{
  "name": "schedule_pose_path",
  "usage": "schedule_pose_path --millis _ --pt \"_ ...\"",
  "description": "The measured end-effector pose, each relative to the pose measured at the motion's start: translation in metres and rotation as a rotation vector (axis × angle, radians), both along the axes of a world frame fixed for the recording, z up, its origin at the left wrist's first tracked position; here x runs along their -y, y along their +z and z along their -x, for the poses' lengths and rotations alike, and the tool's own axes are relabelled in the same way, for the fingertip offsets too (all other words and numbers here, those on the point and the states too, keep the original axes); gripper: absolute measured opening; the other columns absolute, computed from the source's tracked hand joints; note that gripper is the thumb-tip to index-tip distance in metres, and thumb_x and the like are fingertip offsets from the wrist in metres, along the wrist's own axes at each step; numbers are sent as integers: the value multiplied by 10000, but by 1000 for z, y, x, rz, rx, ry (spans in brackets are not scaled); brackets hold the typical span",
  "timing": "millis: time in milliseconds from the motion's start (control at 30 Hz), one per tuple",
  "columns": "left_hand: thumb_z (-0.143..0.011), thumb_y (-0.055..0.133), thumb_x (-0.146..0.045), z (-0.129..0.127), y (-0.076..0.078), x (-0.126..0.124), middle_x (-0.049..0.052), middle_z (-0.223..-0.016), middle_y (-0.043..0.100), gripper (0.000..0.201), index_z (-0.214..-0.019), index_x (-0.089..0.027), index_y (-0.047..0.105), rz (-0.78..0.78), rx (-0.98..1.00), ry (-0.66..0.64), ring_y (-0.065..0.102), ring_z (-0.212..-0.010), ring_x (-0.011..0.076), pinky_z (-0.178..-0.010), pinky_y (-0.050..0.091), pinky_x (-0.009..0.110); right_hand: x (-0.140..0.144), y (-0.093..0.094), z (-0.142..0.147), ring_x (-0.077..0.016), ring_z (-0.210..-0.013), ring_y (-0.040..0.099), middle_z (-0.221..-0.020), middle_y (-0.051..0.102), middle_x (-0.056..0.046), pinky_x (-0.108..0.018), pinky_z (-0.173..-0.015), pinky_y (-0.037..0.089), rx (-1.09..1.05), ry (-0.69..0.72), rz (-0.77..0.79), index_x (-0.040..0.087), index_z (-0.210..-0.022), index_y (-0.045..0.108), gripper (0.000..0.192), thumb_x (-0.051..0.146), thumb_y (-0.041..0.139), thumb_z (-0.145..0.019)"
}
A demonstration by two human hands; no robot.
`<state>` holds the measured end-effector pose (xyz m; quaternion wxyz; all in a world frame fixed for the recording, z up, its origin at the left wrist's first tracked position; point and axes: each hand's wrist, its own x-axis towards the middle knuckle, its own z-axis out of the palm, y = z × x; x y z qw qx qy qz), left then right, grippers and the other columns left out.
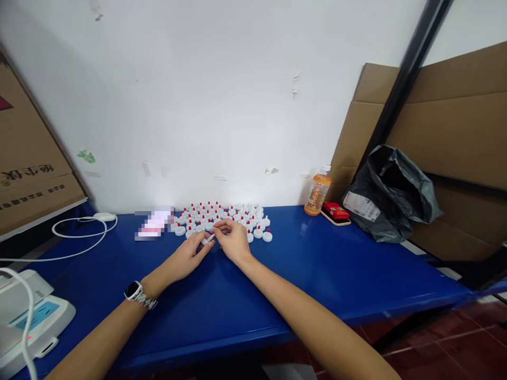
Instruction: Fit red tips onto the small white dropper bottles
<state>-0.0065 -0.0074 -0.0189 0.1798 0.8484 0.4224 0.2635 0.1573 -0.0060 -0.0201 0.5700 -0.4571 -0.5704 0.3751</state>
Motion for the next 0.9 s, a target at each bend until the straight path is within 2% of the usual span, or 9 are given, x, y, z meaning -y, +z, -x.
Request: schedule_pose_path --millis 100,200,367,567,667,800,900 --pt "-1000 307 -458 -5 -4 3 65 -977 572 297 -1003 -214 477 -25 -34 33 580 -932 235 -805 478 389 4 3 4 -165 -608 650 -712 700 -34 -211 -428 473 -49 13 14 169 -802 668 190 350 683 -745" --pt "-1008 271 -450 -9 -6 7 69 -991 557 289 -993 -218 442 -62 -54 71 579 -957 243 -770 491 385 6 5 4 -174 -646 662 -768 715 -50 -221 -445 491 -37 -16 -19 167 -793 689 197 359 675 -752" --pt "-1015 243 -455 -13 -2 11 70 -1007 561 303 -1017 -222 437 -99 -61 107 581 -991 251 -769 504 394 6 4 3 -188 -647 652 -816 721 -60 -242 -409 491 -75 -56 -7 169 -842 728 244 387 666 -752" --pt "-1014 253 -431 -14 0 12 88 -1031 574 287 -1050 -214 436 -116 -25 124 598 -994 256 -794 518 418 12 4 8 -171 -621 622 -813 713 -40 -253 -442 492 -45 -62 -31 192 -843 734 253 421 638 -795" --pt "-1013 263 -422 -15 -2 11 104 -1056 568 285 -1077 -199 429 -145 30 126 595 -1000 262 -822 517 441 14 3 11 -163 -662 623 -835 708 -36 -254 -523 511 -7 -123 -75 201 -828 717 242 424 622 -825" --pt "-1007 287 -386 -14 -5 7 119 -1068 553 261 -1079 -183 435 -199 88 106 566 -1034 268 -880 500 460 14 0 15 -167 -811 632 -853 679 -30 -276 -725 534 38 -187 -199 204 -803 698 222 399 606 -854" --pt "-1006 297 -373 -14 -6 5 123 -1077 547 245 -1075 -180 432 -191 112 98 554 -1050 266 -897 491 457 13 -1 17 -166 -798 624 -808 656 -21 -279 -722 527 -2 -151 -196 198 -779 674 251 421 594 -862"
